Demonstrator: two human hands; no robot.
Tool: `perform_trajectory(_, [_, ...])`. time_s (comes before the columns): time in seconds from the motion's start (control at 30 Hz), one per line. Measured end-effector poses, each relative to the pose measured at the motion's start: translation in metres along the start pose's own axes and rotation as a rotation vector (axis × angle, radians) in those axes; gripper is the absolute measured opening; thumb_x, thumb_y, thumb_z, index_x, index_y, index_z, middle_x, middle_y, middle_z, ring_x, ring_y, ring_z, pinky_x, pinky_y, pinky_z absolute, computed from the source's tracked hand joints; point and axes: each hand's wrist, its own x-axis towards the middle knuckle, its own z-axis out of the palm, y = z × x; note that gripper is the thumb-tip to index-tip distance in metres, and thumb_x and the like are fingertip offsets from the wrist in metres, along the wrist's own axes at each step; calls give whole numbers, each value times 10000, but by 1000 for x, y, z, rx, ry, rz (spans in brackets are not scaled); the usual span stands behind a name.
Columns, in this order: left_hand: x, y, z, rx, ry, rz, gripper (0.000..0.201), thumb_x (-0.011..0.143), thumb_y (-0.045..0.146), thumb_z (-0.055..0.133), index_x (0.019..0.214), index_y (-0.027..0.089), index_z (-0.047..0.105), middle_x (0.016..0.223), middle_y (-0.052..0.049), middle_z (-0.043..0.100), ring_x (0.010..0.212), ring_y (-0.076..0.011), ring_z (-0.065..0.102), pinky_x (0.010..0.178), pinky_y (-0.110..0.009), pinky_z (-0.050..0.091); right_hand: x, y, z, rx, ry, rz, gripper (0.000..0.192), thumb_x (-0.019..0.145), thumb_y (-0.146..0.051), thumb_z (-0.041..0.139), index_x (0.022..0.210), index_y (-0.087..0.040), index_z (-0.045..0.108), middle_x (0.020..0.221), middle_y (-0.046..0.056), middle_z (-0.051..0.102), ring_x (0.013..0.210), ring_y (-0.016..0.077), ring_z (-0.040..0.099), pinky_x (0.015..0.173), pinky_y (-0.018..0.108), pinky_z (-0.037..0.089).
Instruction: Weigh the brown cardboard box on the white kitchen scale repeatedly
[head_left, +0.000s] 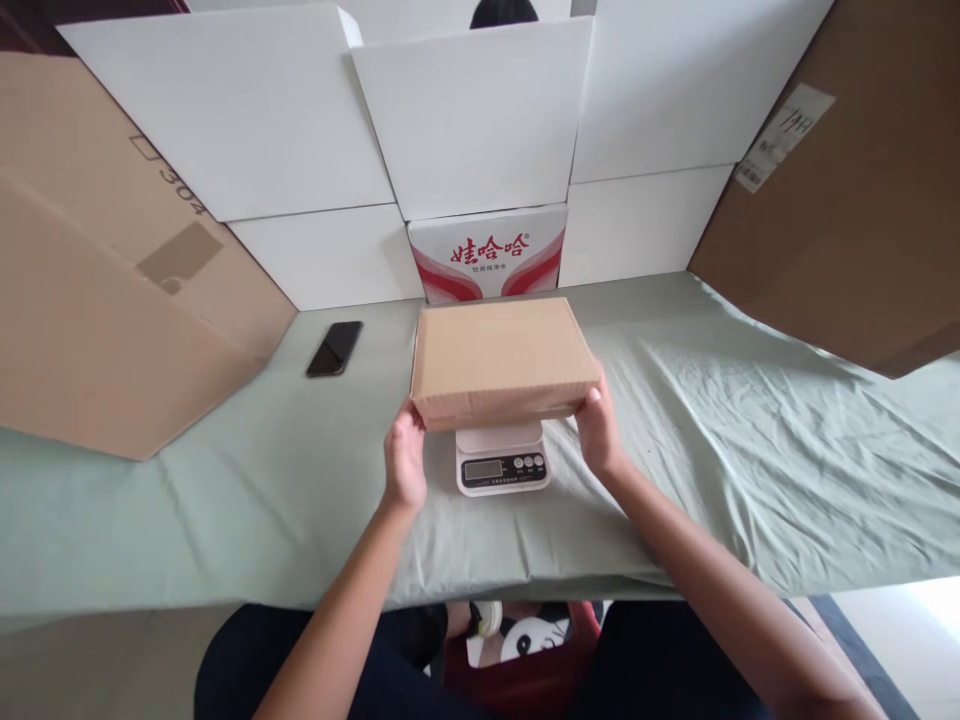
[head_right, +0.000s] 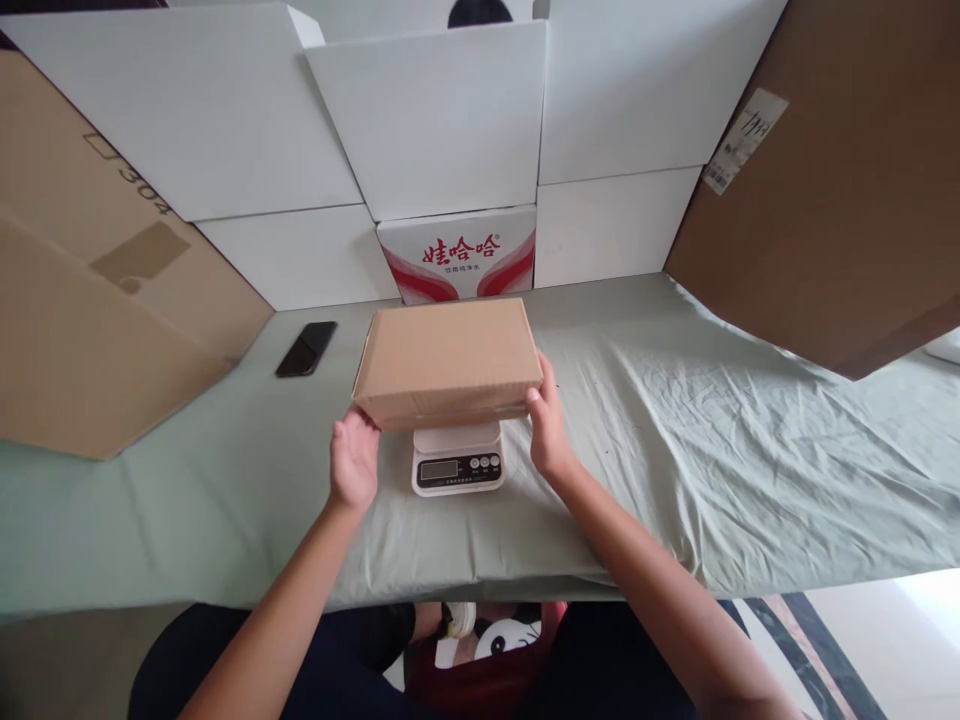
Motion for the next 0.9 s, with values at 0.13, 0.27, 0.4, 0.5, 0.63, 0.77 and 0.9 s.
perform_trajectory(0.13, [47, -1, 11, 6, -32, 50, 840, 887, 866, 486, 1342, 202, 728, 1460, -173, 686, 1473, -356, 559, 1189, -457, 468, 50, 10, 11, 85, 3, -41, 694, 985, -741, 322, 1542, -346, 443, 1613, 57, 539, 1513, 359, 507, 1215, 586, 484])
perform_trajectory(0.27, [81, -26, 9, 27, 11, -38, 964, 774, 949, 535, 1305, 172, 742, 1459, -220, 679, 1494, -383, 536, 1196, -487, 455, 83, 34, 29, 158, 32, 6, 727, 930, -771, 424, 1481, -304, 508, 1565, 75, 590, 1506, 346, 508, 1258, 576, 423])
perform_trajectory(0.4, [88, -44, -1, -5, -22, -47, 977, 767, 945, 552, 1355, 183, 719, 1563, -211, 602, 1531, -366, 496, 1233, -472, 419, 87, 51, 40, 193, 8, 37, 737, 920, -783, 422, 1455, -284, 508, 1577, 89, 584, 1515, 329, 502, 1266, 561, 409])
perform_trajectory(0.5, [88, -47, -5, -4, -37, -25, 969, 777, 934, 560, 1388, 195, 701, 1595, -195, 576, 1541, -352, 485, 1237, -455, 415, 88, 50, 41, 193, -9, 29, 719, 933, -778, 385, 1454, -291, 481, 1590, 87, 568, 1522, 319, 496, 1265, 547, 416])
perform_trajectory(0.63, [97, -47, -2, 15, -36, -15, 930, 817, 927, 519, 1380, 211, 704, 1576, -176, 599, 1536, -342, 492, 1240, -447, 407, 94, 42, 38, 137, 15, -23, 707, 924, -785, 378, 1438, -308, 466, 1582, 83, 556, 1516, 330, 495, 1268, 560, 406])
perform_trajectory(0.77, [118, -58, 2, 31, -41, -58, 940, 802, 947, 507, 1303, 185, 736, 1473, -193, 676, 1519, -351, 513, 1238, -468, 414, 99, 44, 32, 147, 8, -35, 704, 878, -751, 456, 1427, -310, 445, 1607, 83, 538, 1541, 338, 465, 1274, 577, 393])
perform_trajectory(0.9, [131, -77, 0, 16, -53, -106, 922, 812, 952, 477, 1277, 203, 746, 1443, -192, 696, 1505, -335, 535, 1221, -469, 435, 99, 58, 27, 160, -53, -1, 679, 863, -696, 469, 1421, -313, 416, 1633, 82, 519, 1555, 336, 449, 1264, 597, 402])
